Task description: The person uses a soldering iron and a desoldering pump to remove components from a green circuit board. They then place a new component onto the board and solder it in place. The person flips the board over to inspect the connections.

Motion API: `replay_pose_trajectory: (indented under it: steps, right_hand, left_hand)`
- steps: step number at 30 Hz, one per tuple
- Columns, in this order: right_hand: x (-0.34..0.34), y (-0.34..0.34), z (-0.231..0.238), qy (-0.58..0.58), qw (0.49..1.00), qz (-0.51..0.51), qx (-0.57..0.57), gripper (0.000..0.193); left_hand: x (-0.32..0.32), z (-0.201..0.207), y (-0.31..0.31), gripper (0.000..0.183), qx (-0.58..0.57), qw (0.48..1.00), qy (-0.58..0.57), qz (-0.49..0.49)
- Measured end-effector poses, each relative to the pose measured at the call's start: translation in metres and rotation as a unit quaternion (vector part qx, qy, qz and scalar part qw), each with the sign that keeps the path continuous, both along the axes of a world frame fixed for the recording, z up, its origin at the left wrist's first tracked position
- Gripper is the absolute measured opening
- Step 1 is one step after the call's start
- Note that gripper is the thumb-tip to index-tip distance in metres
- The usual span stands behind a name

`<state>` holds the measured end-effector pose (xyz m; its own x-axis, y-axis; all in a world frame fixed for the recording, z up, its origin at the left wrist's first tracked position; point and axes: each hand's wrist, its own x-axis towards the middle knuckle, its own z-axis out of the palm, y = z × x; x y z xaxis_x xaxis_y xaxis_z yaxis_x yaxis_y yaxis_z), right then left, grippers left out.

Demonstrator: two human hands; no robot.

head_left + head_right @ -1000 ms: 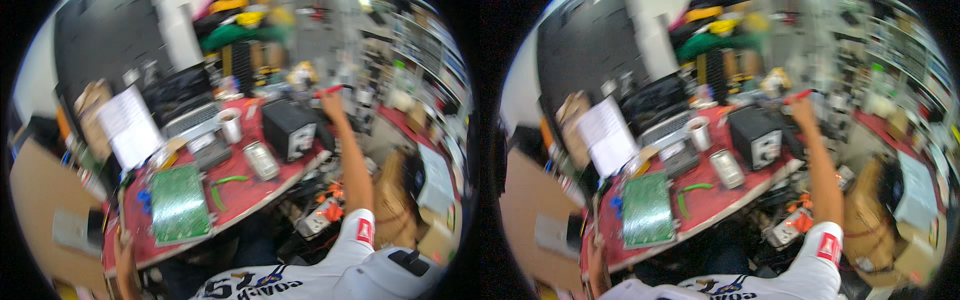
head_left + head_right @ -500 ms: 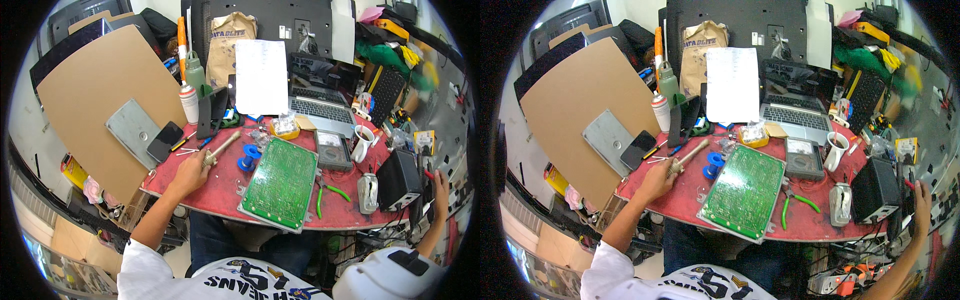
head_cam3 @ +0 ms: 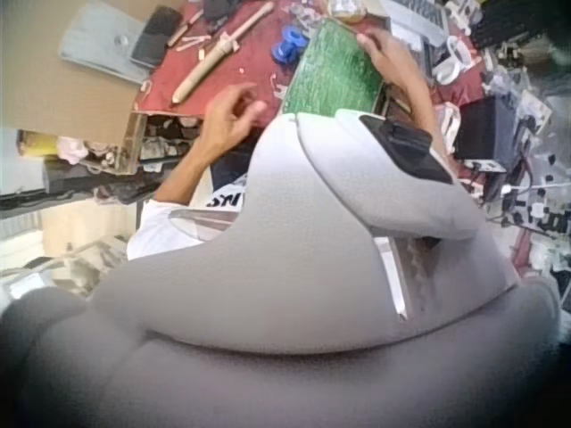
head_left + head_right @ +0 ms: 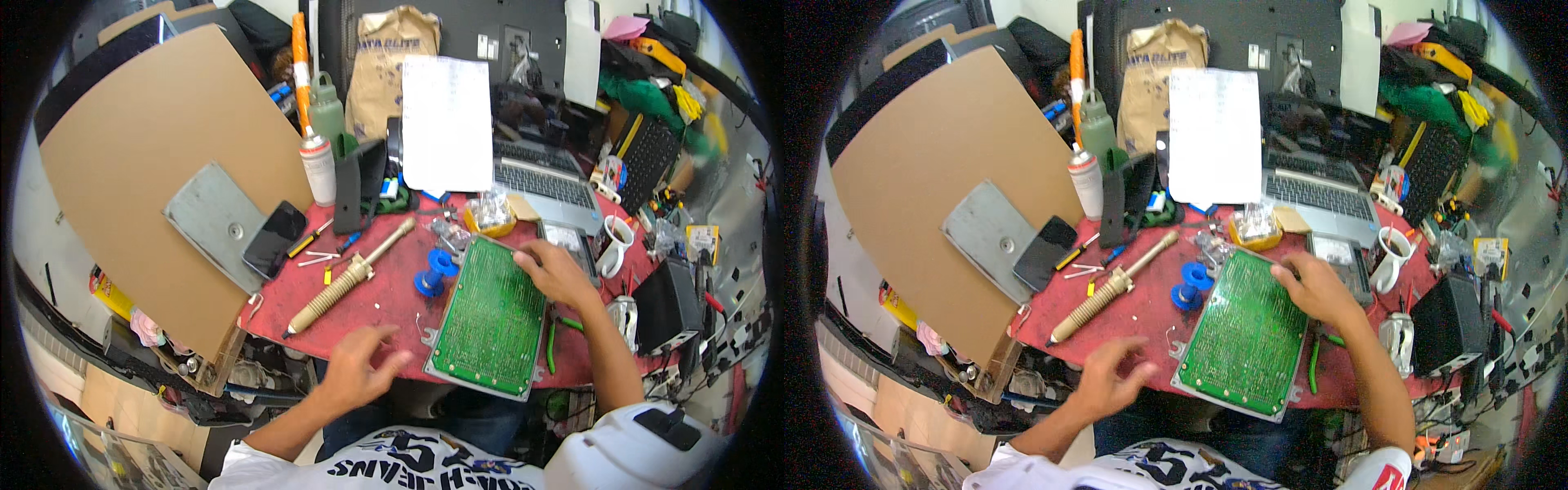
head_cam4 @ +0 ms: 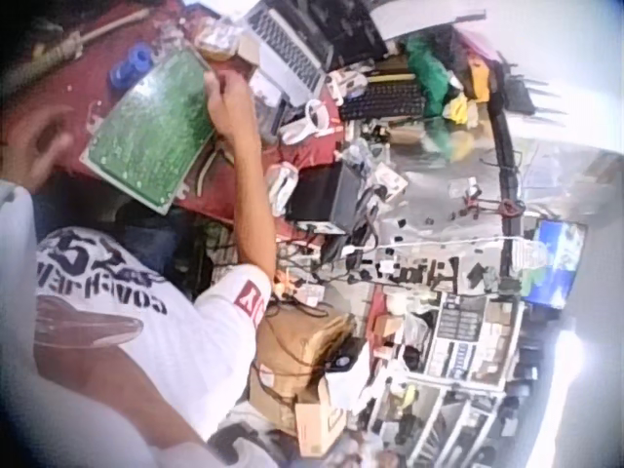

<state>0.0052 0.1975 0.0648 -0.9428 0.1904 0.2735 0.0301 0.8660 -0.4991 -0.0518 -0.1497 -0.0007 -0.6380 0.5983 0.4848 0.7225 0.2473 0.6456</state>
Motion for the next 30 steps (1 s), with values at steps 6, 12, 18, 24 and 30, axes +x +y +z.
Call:
replay_pose_trajectory:
  steps: [6,12,18,24,30]
  right_hand:
    - [-0.030,0.010,0.002,-0.144,0.990,-0.008,0.002,0.052]
    - [-0.048,0.002,-0.015,-0.119,0.992,-0.037,0.005,0.057]
    - [-0.046,-0.001,-0.016,-0.129,0.986,-0.083,0.058,0.061]
    - [-0.049,-0.007,-0.026,-0.086,0.993,-0.074,0.019,0.047]
    - [-0.048,-0.003,-0.029,-0.038,0.998,-0.033,-0.028,0.038]
  left_hand:
    - [-0.014,0.007,0.034,0.049,0.021,0.996,-0.086,-0.006]
    - [-0.074,0.003,0.100,0.063,-0.003,1.000,0.024,-0.005]
    - [-0.095,0.005,0.084,0.057,-0.028,0.998,0.022,0.055]
    - [-0.105,0.015,0.057,0.059,-0.063,0.993,0.014,0.095]
    - [-0.089,0.085,0.082,0.067,-0.131,0.986,0.085,0.051]
